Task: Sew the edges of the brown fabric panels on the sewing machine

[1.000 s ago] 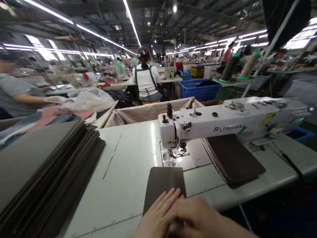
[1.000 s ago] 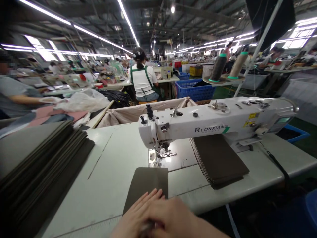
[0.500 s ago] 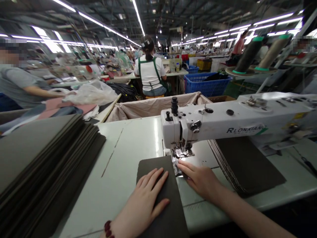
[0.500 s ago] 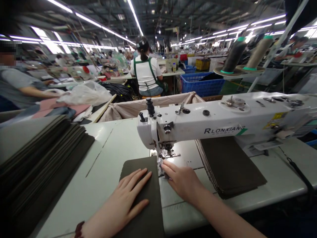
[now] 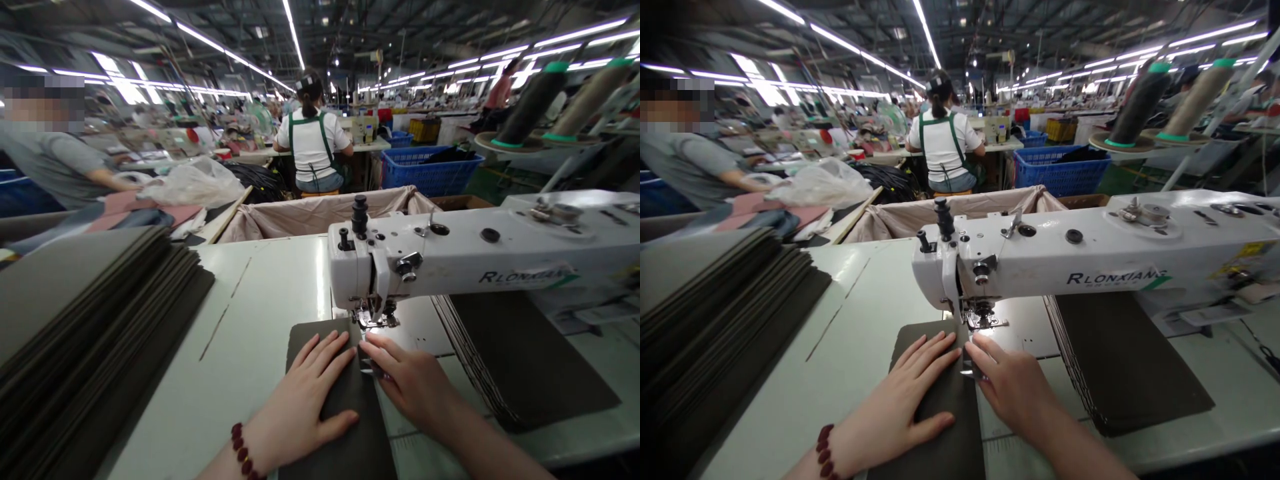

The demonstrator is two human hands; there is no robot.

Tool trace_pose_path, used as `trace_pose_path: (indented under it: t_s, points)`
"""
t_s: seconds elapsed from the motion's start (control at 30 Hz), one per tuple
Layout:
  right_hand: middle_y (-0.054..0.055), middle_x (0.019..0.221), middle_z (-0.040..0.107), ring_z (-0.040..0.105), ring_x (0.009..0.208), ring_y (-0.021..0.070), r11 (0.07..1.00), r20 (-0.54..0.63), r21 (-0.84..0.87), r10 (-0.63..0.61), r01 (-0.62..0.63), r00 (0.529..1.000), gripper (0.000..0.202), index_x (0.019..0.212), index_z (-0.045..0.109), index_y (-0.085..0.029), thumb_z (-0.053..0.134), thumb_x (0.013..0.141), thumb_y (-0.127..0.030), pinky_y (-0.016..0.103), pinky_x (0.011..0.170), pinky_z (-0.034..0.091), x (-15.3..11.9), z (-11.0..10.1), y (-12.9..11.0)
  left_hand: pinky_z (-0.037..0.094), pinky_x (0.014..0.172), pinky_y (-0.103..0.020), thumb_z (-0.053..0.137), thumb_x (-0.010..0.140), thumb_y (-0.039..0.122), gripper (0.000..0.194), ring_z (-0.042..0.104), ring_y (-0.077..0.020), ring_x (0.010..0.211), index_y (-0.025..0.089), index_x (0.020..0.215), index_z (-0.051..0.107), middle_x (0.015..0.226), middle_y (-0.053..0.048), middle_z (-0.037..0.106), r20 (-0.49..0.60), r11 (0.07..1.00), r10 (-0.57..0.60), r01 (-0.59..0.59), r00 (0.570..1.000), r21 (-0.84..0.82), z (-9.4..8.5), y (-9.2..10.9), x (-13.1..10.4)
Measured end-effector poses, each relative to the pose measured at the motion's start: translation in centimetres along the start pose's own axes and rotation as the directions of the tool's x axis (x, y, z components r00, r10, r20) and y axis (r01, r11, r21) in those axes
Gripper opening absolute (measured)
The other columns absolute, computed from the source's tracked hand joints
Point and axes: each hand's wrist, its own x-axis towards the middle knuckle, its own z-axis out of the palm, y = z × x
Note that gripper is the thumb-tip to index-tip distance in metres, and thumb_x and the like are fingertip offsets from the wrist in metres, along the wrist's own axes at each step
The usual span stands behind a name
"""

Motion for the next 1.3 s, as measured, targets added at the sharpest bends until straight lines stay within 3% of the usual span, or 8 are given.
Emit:
trace_pose_path:
  t_s: [0.57, 1.3]
  points:
    - [-0.002, 0.149, 0.038, 0.057, 0.114, 0.0216, 1.0, 0.02, -0.02, 0.013, -0.013, 1.0, 0.058, 0.14, 0.038, -0.031, 0.045, 0.084, -0.014, 0.039, 0.095, 0.048, 0.07, 0.13, -0.01, 0.014, 0.119, -0.049, 0.054, 0.085, 0.055, 0.077, 0.013, -0.0225, 0.145, 0.029, 0.149, 0.021, 0.158, 0.002, 0.012, 0.035, 0.999, -0.007, 0.006, 0.999, 0.034, 0.3, -0.15, -0.04]
    - [0.0, 0.148, 0.039, 0.057, 0.114, 0.0222, 0.999, 0.02, -0.03, 0.023, -0.022, 1.0, 0.058, 0.139, 0.039, -0.032, 0.047, 0.084, -0.015, 0.04, 0.093, 0.048, 0.09, -0.09, -0.15, 0.021, 0.116, -0.051, 0.061, 0.082, 0.051, 0.074, 0.024, -0.0279, 0.141, 0.028, 0.146, 0.031, 0.155, -0.004, 0.026, -0.053, 0.999, 0.026, -0.027, 0.998, -0.032, 0.32, -0.54, 0.1]
